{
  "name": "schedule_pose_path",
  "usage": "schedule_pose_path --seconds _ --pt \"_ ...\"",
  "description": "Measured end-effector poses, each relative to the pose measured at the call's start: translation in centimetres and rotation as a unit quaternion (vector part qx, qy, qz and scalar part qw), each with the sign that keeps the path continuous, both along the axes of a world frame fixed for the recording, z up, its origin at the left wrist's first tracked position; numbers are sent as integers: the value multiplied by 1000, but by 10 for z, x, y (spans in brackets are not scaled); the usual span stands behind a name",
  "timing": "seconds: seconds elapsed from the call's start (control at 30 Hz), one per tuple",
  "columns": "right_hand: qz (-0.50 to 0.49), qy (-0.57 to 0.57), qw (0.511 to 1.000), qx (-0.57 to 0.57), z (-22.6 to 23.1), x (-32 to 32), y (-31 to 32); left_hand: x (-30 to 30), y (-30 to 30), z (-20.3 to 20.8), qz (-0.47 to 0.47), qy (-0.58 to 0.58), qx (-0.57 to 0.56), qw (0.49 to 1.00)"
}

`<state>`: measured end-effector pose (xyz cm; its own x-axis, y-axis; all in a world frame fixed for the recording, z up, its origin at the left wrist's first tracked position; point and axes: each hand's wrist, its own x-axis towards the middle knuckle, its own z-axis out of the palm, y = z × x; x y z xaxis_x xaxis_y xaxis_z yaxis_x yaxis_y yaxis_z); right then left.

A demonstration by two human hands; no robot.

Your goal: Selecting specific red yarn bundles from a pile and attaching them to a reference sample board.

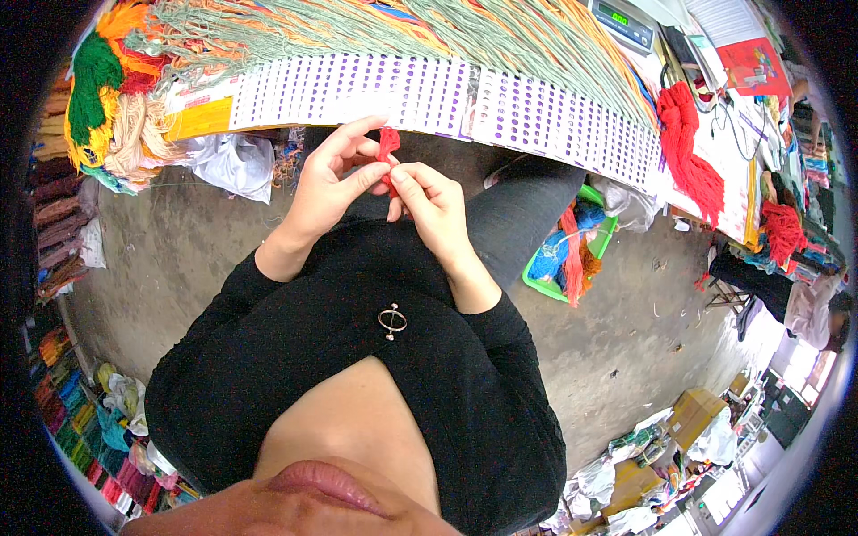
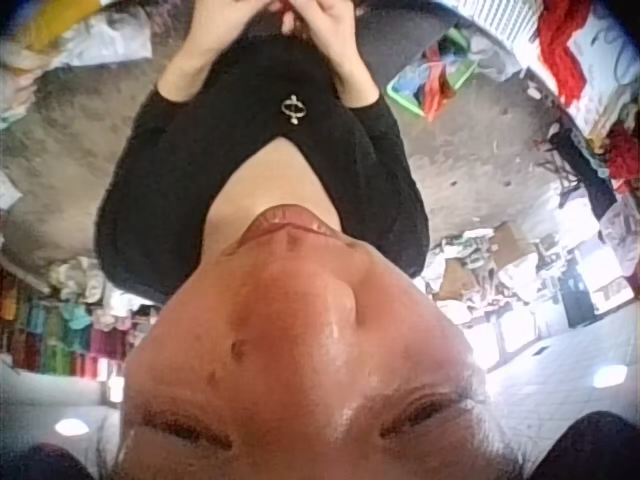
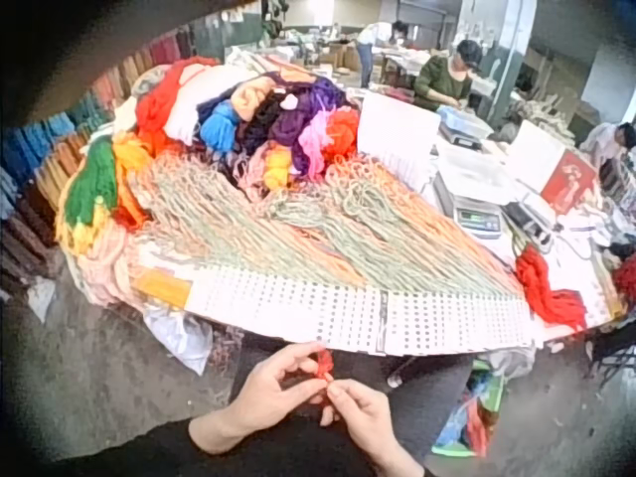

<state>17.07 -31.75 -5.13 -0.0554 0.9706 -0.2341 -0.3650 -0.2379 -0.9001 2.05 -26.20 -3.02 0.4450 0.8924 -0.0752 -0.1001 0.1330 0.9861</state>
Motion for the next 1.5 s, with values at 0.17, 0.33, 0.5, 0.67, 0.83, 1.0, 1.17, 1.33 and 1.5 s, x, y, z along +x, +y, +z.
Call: schedule_pose_path --seconds 0.17,0.33,0.5,0.67,0.83,1.0,1.17,1.33,1.5 --pt "-45 -68 996 40 1 1 0 -1 2 0 23 48 81 995" --pt "-64 -47 996 28 5 3 2 -7 7 -3 -4 13 19 1000" --pt "-66 38 997 -11 -1 6 2 -7 9 -2 -27 -71 -80 994" --pt "-58 34 998 -7 2 4 2 -4 6 0 -18 -64 -42 997" --pt "-68 22 997 14 1 3 1 0 0 4 2 34 57 998" --pt "-84 3 996 25 1 3 1 1 -1 9 21 98 115 988" --pt "-88 -77 990 77 -4 -3 2 5 -6 7 34 104 125 986" --pt "-92 -104 986 92 -11 -1 3 5 -7 11 32 109 134 984" --pt "-68 -17 997 33 -11 0 3 4 -2 6 36 85 90 992"
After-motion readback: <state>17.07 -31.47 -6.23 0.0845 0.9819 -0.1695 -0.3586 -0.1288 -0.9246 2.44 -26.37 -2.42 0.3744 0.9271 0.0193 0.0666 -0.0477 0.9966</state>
